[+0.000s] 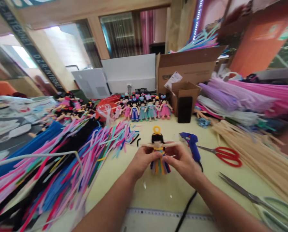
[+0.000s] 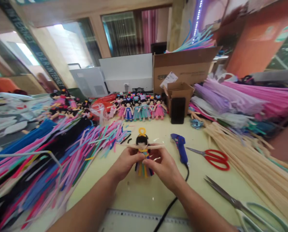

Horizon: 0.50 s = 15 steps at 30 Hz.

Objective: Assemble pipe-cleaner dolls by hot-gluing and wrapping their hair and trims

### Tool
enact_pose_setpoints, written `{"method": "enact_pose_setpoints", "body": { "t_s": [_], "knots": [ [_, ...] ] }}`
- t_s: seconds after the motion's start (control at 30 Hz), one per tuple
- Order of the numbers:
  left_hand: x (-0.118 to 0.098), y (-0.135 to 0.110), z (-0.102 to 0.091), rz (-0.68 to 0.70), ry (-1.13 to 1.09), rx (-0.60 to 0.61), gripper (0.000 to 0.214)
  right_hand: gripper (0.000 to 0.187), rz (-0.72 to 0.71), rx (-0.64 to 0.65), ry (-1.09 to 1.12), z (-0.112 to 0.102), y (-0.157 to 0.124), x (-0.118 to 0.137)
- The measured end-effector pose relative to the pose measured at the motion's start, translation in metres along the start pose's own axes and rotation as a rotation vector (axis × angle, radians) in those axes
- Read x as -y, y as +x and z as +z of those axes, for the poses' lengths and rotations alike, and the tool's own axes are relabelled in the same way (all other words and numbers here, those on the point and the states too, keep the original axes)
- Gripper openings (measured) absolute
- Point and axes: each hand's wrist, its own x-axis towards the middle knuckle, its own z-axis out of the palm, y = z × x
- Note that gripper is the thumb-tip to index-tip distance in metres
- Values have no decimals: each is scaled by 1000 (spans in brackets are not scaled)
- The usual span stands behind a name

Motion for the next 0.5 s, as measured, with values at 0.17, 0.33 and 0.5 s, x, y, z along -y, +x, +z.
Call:
{"method": "enact_pose_setpoints", "body": {
  "t_s": [0.17,0.33,0.5],
  "knots": [
    [0,-1,3,12,-36,-3,34,46,86,-6,-40,0,-3,-9],
    [3,-2,3,-12,-58,15,38,55,141,23,-1,1,-3,-8],
    [3,-2,4,3,-76,-4,38,56,183,40,-17,2,-6,-6]
  ]
}}
